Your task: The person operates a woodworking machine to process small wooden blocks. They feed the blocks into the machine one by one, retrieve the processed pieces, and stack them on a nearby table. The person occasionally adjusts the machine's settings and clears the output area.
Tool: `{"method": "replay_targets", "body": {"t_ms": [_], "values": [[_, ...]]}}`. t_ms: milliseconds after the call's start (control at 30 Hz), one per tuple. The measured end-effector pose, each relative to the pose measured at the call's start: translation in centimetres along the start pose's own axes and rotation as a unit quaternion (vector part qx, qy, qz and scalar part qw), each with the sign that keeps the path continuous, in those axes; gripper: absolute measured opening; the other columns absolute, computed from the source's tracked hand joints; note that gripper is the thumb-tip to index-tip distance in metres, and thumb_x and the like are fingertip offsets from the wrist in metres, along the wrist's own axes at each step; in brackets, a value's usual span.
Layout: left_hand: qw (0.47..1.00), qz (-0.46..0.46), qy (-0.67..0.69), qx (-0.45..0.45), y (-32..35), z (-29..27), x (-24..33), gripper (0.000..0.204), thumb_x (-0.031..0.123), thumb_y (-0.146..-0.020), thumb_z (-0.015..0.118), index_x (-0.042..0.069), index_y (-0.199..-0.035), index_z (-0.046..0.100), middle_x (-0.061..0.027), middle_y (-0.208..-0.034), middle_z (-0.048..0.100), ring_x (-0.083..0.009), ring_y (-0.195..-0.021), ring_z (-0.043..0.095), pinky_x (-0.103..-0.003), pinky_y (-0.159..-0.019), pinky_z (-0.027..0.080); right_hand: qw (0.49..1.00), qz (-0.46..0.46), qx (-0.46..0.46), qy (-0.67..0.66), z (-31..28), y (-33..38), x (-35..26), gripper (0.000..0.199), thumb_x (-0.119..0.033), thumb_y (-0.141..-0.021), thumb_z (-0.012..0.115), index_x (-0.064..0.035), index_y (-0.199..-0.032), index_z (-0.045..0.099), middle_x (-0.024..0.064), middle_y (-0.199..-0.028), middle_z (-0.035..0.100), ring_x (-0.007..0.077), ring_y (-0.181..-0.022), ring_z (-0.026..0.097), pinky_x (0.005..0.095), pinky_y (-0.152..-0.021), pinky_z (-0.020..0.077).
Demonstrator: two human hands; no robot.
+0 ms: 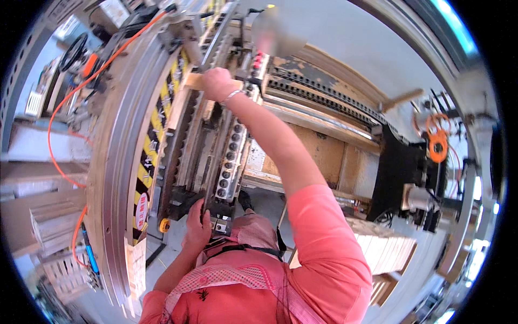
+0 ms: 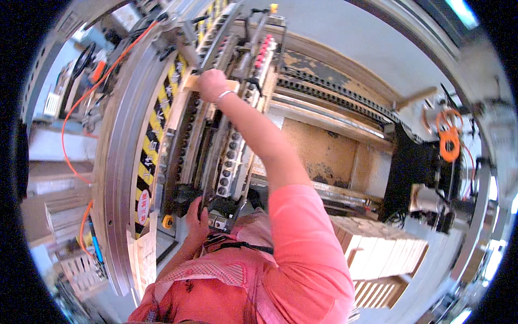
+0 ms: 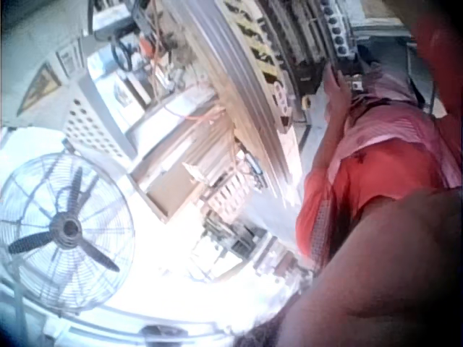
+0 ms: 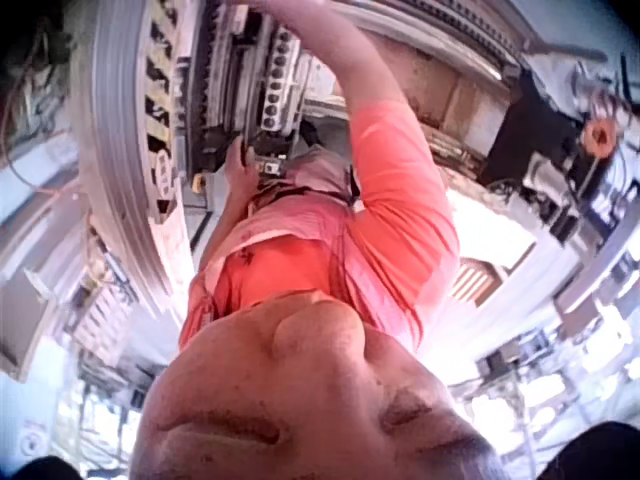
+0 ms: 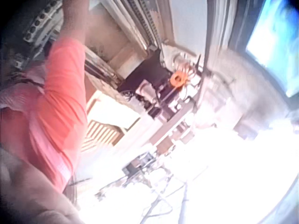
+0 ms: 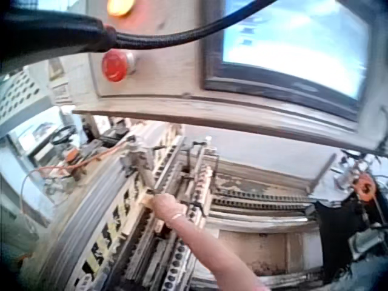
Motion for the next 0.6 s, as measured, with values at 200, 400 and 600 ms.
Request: {"method": "replay_targets", "body": {"t_ms": [200, 400, 600], "values": [[0.998, 0.049, -0.026, 0.032, 0.4, -0.3, 0.2, 0.034, 0.009, -0.086, 0.050, -0.002, -0.118, 0.048, -0.0225, -0.109, 0.055, -0.0362, -0.099, 0.054, -0.039, -0.089, 0.041, 0.987, 0.124, 0.035, -0.095, 0.1, 1.0, 1.2, 0.022, -0.021, -0.073, 0.060, -0.0097, -0.090, 0.067, 0.0099, -0.096, 0.064, 0.0231, -0.095, 0.061, 0.0318, -0.075, 0.0495], [0.996, 0.078, 0.035, 0.033, 0.6, -0.4, 0.8, 0.037, 0.006, -0.086, 0.048, -0.001, -0.122, 0.045, -0.0198, -0.116, 0.053, -0.0321, -0.106, 0.052, -0.037, -0.091, 0.040, 0.904, 0.128, 0.303, -0.275, -7.5, 16.7, -2.7, 0.047, -0.017, -0.067, 0.071, -0.0002, -0.105, 0.050, 0.0184, -0.103, 0.054, 0.0360, -0.096, 0.054, 0.0412, -0.080, 0.0461], [0.995, 0.084, 0.058, 0.022, 0.6, 0.0, -0.5, 0.040, 0.003, -0.084, 0.050, 0.002, -0.123, 0.044, -0.0177, -0.116, 0.052, -0.0315, -0.106, 0.051, -0.037, -0.092, 0.038, 0.862, 0.239, 0.385, -0.226, -8.6, 41.2, -4.7, 0.023, -0.008, -0.073, 0.068, -0.0046, -0.095, 0.061, 0.0114, -0.081, 0.062, 0.0254, -0.073, 0.062, 0.0318, -0.063, 0.0500]]}}
Point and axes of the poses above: each hand's wrist, its own y-axis away from the middle knuckle, its own z-axis out of the palm, x = y × z, the point moved 10 cm from there along -y, towards the middle knuckle
